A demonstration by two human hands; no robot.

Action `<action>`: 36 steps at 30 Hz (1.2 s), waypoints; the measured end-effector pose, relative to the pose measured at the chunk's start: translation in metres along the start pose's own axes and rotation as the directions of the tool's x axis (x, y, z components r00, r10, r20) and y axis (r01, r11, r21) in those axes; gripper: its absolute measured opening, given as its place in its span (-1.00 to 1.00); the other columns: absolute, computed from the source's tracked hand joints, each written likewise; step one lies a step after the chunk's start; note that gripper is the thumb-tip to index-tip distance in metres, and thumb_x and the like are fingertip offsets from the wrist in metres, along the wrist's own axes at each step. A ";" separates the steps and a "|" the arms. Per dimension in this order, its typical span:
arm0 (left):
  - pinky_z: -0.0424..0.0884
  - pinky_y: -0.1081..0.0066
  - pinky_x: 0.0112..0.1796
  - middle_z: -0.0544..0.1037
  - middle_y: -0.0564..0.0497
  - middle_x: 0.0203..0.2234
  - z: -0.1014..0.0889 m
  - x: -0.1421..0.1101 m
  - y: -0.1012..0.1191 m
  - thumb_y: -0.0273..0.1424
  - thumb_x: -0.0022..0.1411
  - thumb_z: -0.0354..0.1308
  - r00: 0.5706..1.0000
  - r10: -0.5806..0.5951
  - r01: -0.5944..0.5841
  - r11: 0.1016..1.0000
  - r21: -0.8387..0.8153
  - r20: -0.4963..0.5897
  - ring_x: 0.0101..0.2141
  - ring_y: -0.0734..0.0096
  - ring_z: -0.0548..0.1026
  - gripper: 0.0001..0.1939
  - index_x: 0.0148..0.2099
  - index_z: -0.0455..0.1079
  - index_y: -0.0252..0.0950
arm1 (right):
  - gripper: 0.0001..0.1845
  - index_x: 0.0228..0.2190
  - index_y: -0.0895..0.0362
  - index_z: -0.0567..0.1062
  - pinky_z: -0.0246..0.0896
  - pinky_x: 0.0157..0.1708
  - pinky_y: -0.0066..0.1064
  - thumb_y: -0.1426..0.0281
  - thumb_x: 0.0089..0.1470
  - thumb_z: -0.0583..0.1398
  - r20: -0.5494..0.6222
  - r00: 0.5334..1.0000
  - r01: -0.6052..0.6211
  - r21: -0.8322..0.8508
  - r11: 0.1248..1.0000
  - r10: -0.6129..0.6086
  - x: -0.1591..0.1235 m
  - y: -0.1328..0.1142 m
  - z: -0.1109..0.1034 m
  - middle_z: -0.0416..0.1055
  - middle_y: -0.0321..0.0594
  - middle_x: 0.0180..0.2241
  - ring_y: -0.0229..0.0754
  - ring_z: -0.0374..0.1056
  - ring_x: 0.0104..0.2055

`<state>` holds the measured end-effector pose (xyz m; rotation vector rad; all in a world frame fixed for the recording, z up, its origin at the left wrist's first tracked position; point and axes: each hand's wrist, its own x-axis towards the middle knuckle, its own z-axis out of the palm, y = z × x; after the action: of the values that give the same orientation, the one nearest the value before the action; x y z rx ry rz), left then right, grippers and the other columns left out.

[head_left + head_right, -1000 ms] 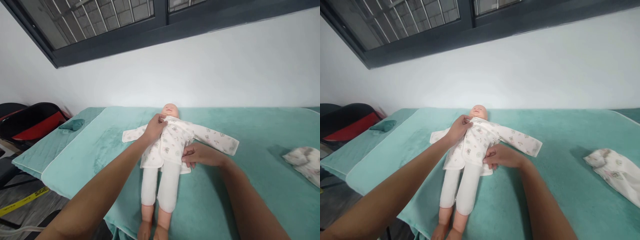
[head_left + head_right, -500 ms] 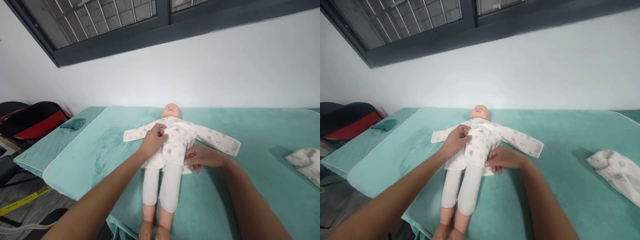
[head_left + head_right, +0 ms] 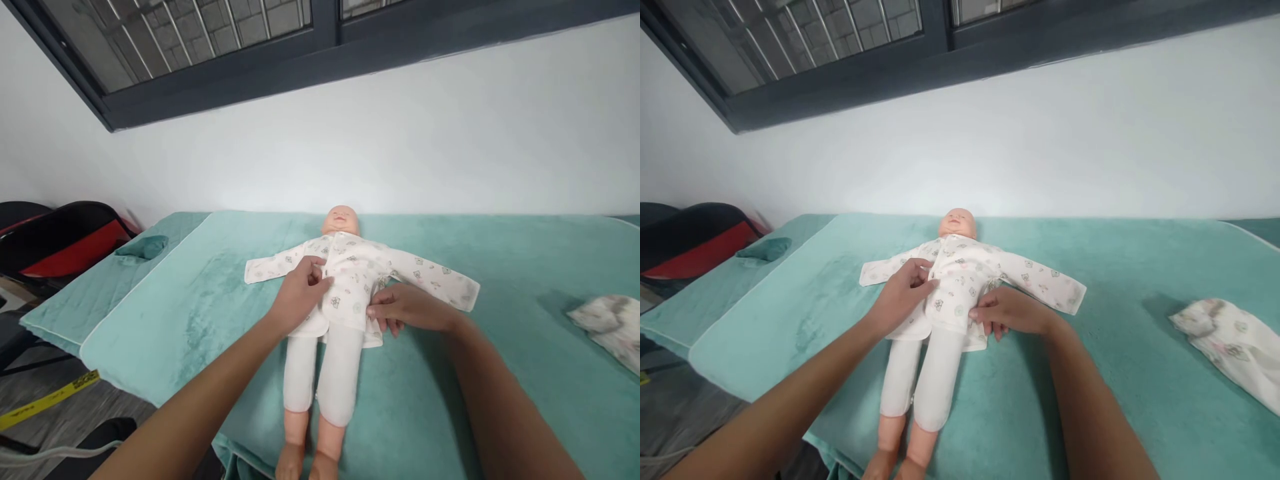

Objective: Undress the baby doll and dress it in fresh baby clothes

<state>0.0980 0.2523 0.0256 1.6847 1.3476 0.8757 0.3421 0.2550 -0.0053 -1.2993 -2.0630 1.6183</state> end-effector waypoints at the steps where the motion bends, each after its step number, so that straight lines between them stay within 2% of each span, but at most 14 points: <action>1: 0.24 0.45 -0.35 0.33 0.15 -0.45 0.000 -0.003 0.001 -0.30 0.19 0.13 1.000 -0.004 0.004 1.000 -0.001 0.012 -0.42 0.49 0.32 -0.70 -0.02 0.28 -0.19 | -0.54 -0.53 0.17 0.47 0.19 -0.52 -0.47 0.03 0.10 0.16 -0.031 1.000 0.004 0.003 1.000 -0.004 0.000 0.000 0.000 0.48 -0.21 -0.53 -0.27 0.38 -0.53; 5: 0.21 0.47 -0.41 0.29 0.18 -0.50 -0.002 -0.011 0.001 -0.33 0.18 0.15 0.997 -0.051 0.055 0.997 -0.055 0.065 -0.48 0.51 0.27 -0.65 0.03 0.26 -0.17 | -0.53 -0.51 0.16 0.45 0.15 -0.54 -0.46 0.01 0.12 0.13 -0.101 0.994 0.033 0.038 0.999 -0.029 0.001 0.000 0.002 0.46 -0.23 -0.54 -0.29 0.33 -0.58; 9: 0.19 0.49 -0.45 0.24 0.19 -0.51 -0.004 -0.007 -0.007 -0.32 0.18 0.14 0.996 -0.091 0.088 0.978 -0.189 -0.010 -0.51 0.55 0.23 -0.70 -0.02 0.28 -0.18 | -0.51 -0.52 0.15 0.43 0.15 -0.52 -0.43 -0.01 0.12 0.10 -0.159 0.985 0.081 0.049 0.996 -0.072 0.002 0.000 0.002 0.43 -0.25 -0.56 -0.29 0.29 -0.59; 12: 0.25 0.48 -0.39 0.28 0.17 -0.48 -0.003 -0.006 -0.015 -0.33 0.19 0.13 0.996 -0.062 0.052 0.990 -0.134 -0.066 -0.48 0.54 0.26 -0.74 -0.05 0.30 -0.19 | -0.52 -0.57 0.13 0.40 0.16 -0.47 -0.40 0.01 0.13 0.09 -0.338 0.937 0.090 0.005 0.996 -0.083 0.005 0.003 0.002 0.41 -0.26 -0.56 -0.27 0.29 -0.55; 14: 0.30 0.44 -0.30 0.33 0.14 -0.44 0.000 -0.009 -0.022 -0.35 0.20 0.11 0.995 0.001 -0.004 0.999 -0.032 -0.098 -0.43 0.50 0.32 -0.74 -0.04 0.30 -0.19 | -0.55 -0.58 0.11 0.39 0.17 -0.41 -0.38 0.05 0.12 0.09 -0.548 0.831 0.061 -0.075 0.995 -0.092 0.006 0.009 0.004 0.42 -0.25 -0.55 -0.22 0.32 -0.48; 17: 0.32 0.32 -0.10 0.41 0.03 -0.26 0.006 -0.018 -0.035 -0.36 0.21 0.10 0.963 0.165 -0.129 0.976 0.175 -0.212 -0.20 0.37 0.39 -0.75 -0.04 0.31 -0.21 | -0.64 -0.49 0.10 0.44 0.20 -0.30 -0.32 0.11 0.13 0.08 -0.819 0.555 -0.038 -0.195 0.980 -0.141 -0.001 0.027 0.014 0.48 -0.20 -0.44 -0.14 0.36 -0.34; 19: 0.27 0.23 0.03 0.39 -0.06 -0.10 0.008 -0.025 -0.047 -0.31 0.21 0.12 0.932 0.240 -0.173 0.952 0.251 -0.271 -0.01 0.25 0.34 -0.72 -0.03 0.32 -0.23 | -0.70 -0.38 0.10 0.46 0.23 -0.21 -0.28 0.15 0.15 0.08 -0.890 0.407 -0.090 -0.265 0.960 -0.207 -0.015 0.042 0.026 0.51 -0.14 -0.33 -0.09 0.39 -0.25; 20: 0.25 0.20 0.06 0.36 -0.09 -0.04 0.008 -0.029 -0.053 -0.27 0.22 0.12 0.930 0.237 -0.171 0.956 0.239 -0.282 0.05 0.21 0.30 -0.69 0.00 0.32 -0.23 | -0.71 -0.34 0.11 0.46 0.25 -0.17 -0.26 0.18 0.16 0.07 -0.897 0.364 -0.111 -0.309 0.945 -0.250 -0.026 0.049 0.032 0.51 -0.12 -0.27 -0.08 0.39 -0.21; 23: 0.25 0.16 0.09 0.35 -0.16 0.06 0.004 -0.038 -0.070 -0.17 0.24 0.10 0.961 0.102 -0.092 0.994 0.052 -0.257 0.08 0.18 0.32 -0.53 0.13 0.25 -0.27 | -0.75 -0.25 0.11 0.45 0.25 -0.03 -0.21 0.25 0.19 0.06 -0.875 0.304 -0.235 -0.452 0.861 -0.377 -0.068 0.070 0.055 0.48 -0.05 -0.14 -0.04 0.38 -0.06; 26: 0.25 0.14 0.11 0.39 -0.16 0.09 -0.006 -0.049 -0.083 -0.12 0.26 0.05 0.986 0.015 -0.028 0.997 -0.075 -0.166 0.07 0.17 0.37 -0.48 0.17 0.24 -0.27 | -0.73 -0.13 0.12 0.42 0.20 0.07 -0.13 0.29 0.20 0.06 -0.841 0.283 -0.447 -0.541 0.712 -0.461 -0.118 0.084 0.073 0.42 -0.01 0.00 0.02 0.30 0.07; 29: 0.21 0.11 0.14 0.40 -0.13 0.12 -0.017 -0.060 -0.091 -0.13 0.30 -0.01 0.992 0.044 -0.049 0.998 -0.038 -0.118 0.09 0.15 0.36 -0.52 0.16 0.27 -0.25 | -0.64 -0.03 0.17 0.38 0.14 0.13 -0.08 0.27 0.18 0.09 -0.835 0.301 -0.631 -0.537 0.560 -0.461 -0.163 0.094 0.076 0.34 0.06 0.08 0.09 0.22 0.16; 31: 0.20 0.10 0.15 0.39 -0.13 0.12 -0.021 -0.066 -0.095 -0.18 0.32 -0.05 0.988 0.099 -0.096 0.995 0.030 -0.119 0.10 0.16 0.35 -0.56 0.15 0.29 -0.26 | -0.55 0.03 0.23 0.34 0.15 0.12 -0.09 0.27 0.16 0.10 -0.855 0.322 -0.720 -0.500 0.482 -0.406 -0.183 0.098 0.067 0.30 0.12 0.12 0.13 0.19 0.18; 33: 0.21 0.10 0.15 0.40 -0.15 0.10 -0.021 -0.069 -0.097 -0.26 0.33 -0.09 0.978 0.168 -0.155 0.983 0.103 -0.124 0.10 0.17 0.35 -0.60 0.13 0.30 -0.28 | -0.51 0.08 0.27 0.31 0.16 0.09 -0.10 0.31 0.14 0.10 -0.873 0.370 -0.782 -0.477 0.401 -0.317 -0.195 0.100 0.052 0.26 0.13 0.15 0.14 0.17 0.18; 36: 0.25 0.12 0.12 0.41 -0.17 0.07 -0.017 -0.073 -0.099 -0.36 0.31 -0.11 0.958 0.256 -0.229 0.955 0.188 -0.129 0.10 0.18 0.35 -0.61 0.13 0.29 -0.30 | -0.54 0.07 0.23 0.33 0.16 0.03 -0.09 0.49 0.12 0.03 -0.886 0.428 -0.842 -0.463 0.276 -0.178 -0.200 0.099 0.026 0.26 0.06 0.16 0.12 0.17 0.16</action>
<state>0.0253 0.1959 -0.0582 1.9826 1.3670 1.0730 0.4928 0.0911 -0.0340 -2.4298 -1.8300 -0.6382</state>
